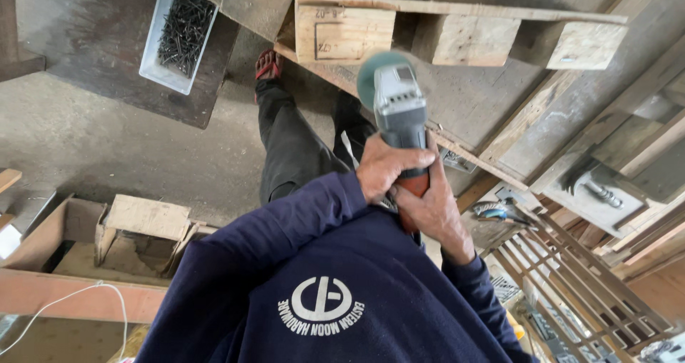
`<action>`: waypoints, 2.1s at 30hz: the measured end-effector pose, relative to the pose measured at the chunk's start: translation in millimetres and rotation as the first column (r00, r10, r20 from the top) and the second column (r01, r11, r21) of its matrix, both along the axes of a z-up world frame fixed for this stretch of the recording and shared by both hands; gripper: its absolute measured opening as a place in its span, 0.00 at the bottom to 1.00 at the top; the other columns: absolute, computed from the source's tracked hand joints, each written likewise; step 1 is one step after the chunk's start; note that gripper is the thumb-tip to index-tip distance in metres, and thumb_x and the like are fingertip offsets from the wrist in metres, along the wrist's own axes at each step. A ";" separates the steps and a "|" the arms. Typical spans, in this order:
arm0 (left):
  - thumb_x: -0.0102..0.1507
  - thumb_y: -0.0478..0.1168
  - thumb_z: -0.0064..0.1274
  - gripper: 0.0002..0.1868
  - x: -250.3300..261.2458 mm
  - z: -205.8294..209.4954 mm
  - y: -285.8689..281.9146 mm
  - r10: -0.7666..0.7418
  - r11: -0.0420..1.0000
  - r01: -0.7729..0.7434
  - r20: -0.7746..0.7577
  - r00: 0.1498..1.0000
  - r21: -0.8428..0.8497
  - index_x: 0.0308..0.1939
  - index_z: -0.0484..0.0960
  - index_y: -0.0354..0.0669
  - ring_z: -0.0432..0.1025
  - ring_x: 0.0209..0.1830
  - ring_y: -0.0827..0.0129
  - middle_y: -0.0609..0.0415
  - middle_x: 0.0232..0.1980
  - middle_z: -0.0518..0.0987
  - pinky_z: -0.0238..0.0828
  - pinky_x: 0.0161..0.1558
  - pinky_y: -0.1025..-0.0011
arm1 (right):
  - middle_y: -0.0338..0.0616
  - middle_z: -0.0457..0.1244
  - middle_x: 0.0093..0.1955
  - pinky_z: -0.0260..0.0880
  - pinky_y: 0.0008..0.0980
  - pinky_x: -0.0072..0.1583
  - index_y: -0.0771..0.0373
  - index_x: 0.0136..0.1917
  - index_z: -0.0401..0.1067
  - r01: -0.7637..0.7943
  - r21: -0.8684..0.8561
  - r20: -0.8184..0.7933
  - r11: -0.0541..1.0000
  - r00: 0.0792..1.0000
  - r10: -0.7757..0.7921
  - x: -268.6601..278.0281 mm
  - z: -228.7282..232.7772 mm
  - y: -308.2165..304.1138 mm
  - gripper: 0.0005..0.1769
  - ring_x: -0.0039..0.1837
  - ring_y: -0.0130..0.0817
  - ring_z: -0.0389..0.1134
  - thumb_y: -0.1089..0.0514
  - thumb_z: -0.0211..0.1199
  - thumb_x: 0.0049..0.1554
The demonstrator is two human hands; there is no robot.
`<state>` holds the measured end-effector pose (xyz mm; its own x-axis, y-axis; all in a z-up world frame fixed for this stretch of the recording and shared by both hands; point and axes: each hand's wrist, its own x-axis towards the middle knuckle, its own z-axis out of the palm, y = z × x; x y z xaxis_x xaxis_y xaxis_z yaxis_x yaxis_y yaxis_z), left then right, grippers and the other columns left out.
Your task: The person uses an angle grinder to smooth the surface of a wooden pallet block. They hold the tool with both hands and move it across the wood, generating sparks. The person adjusts the position of the wood block on the workbench to access different areas.
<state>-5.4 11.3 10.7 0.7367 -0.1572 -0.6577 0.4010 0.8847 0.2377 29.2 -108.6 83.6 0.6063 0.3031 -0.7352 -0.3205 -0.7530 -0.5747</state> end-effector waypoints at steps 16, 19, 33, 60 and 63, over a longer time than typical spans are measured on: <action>0.55 0.29 0.64 0.17 -9.5 -0.6 20.9 0.072 0.997 -0.072 -0.011 0.997 -0.006 0.48 0.81 0.34 0.78 0.42 0.65 0.49 0.43 0.82 0.77 0.51 0.65 | 0.61 0.59 0.73 0.70 0.41 0.66 0.63 0.84 0.37 -0.137 0.005 0.053 0.991 0.989 0.137 -1.4 -4.4 17.9 0.61 0.71 0.47 0.66 0.54 0.72 0.50; 0.56 0.30 0.64 0.16 -20.2 1.3 24.0 0.056 0.998 -0.057 -0.066 0.996 -0.005 0.47 0.81 0.33 0.78 0.41 0.64 0.49 0.42 0.82 0.77 0.49 0.64 | 0.60 0.61 0.72 0.71 0.40 0.66 0.62 0.85 0.37 -0.127 0.027 0.021 0.992 0.992 0.126 -8.2 -2.8 18.6 0.60 0.70 0.45 0.68 0.54 0.70 0.50; 0.56 0.32 0.65 0.18 -36.2 -9.3 45.7 0.114 0.993 -0.112 -0.061 0.992 0.037 0.49 0.80 0.34 0.78 0.43 0.65 0.49 0.44 0.82 0.79 0.49 0.64 | 0.64 0.62 0.69 0.71 0.42 0.65 0.61 0.84 0.38 -0.246 -0.016 0.072 0.969 0.966 0.247 -12.2 -7.1 47.6 0.59 0.69 0.51 0.68 0.54 0.69 0.51; 0.54 0.31 0.67 0.21 -16.6 -24.2 4.9 -0.019 0.999 0.016 0.044 0.999 0.049 0.50 0.80 0.33 0.79 0.44 0.63 0.47 0.45 0.83 0.78 0.54 0.62 | 0.62 0.60 0.71 0.73 0.44 0.64 0.57 0.85 0.36 -0.056 -0.030 0.037 0.998 0.998 0.057 -14.3 -17.0 1.0 0.61 0.68 0.50 0.69 0.52 0.70 0.51; 0.53 0.33 0.68 0.23 -8.4 -33.6 -10.1 -0.089 0.994 0.086 0.042 0.995 0.066 0.51 0.80 0.35 0.80 0.44 0.63 0.47 0.46 0.83 0.79 0.54 0.63 | 0.63 0.59 0.71 0.73 0.44 0.64 0.59 0.85 0.34 -0.038 0.052 0.082 0.998 0.996 0.033 -12.1 -19.9 -12.5 0.59 0.68 0.49 0.68 0.54 0.69 0.53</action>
<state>-13.8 1.2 -22.9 0.7509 -0.1813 -0.6351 0.4641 0.8290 0.3122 17.1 -121.1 63.7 0.6516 0.3634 -0.6659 -0.2446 -0.7303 -0.6379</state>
